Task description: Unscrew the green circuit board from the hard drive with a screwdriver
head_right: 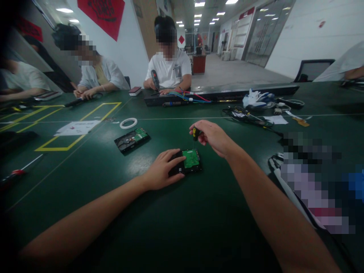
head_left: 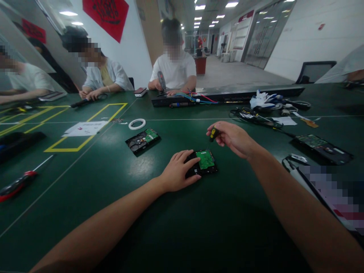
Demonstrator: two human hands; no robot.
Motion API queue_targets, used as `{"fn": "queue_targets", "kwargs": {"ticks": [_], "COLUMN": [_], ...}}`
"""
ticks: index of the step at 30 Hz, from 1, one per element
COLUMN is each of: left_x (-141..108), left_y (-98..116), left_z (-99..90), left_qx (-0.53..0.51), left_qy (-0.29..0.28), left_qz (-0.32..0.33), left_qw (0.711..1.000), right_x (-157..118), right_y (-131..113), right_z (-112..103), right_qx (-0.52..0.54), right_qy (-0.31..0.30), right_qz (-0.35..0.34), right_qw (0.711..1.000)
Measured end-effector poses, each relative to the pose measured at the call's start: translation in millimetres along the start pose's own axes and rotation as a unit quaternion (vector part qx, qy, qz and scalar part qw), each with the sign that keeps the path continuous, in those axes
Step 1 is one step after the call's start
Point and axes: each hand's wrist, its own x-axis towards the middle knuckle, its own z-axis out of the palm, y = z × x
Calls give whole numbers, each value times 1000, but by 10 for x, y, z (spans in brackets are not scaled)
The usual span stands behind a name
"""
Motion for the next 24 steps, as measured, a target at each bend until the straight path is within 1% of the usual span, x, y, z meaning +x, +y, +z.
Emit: {"fn": "queue_targets", "kwargs": {"ticks": [11,19,24], "left_x": [1,-2,0], "left_y": [4,-1,14], "left_z": [-3,6,-11], "left_qx": [-4,-2,-2], "left_qy": [2,2,2], "left_qz": [-2,0,-3], "left_qw": [1000,1000,1000], "right_x": [-15,-40,-21], "right_y": [-19,-13,-17], "right_z": [22,48,42], "right_qx": [2,16,21], "right_qy": [-1,-19,4], "right_qz": [8,15,17], "right_qw": [1000,1000,1000]}}
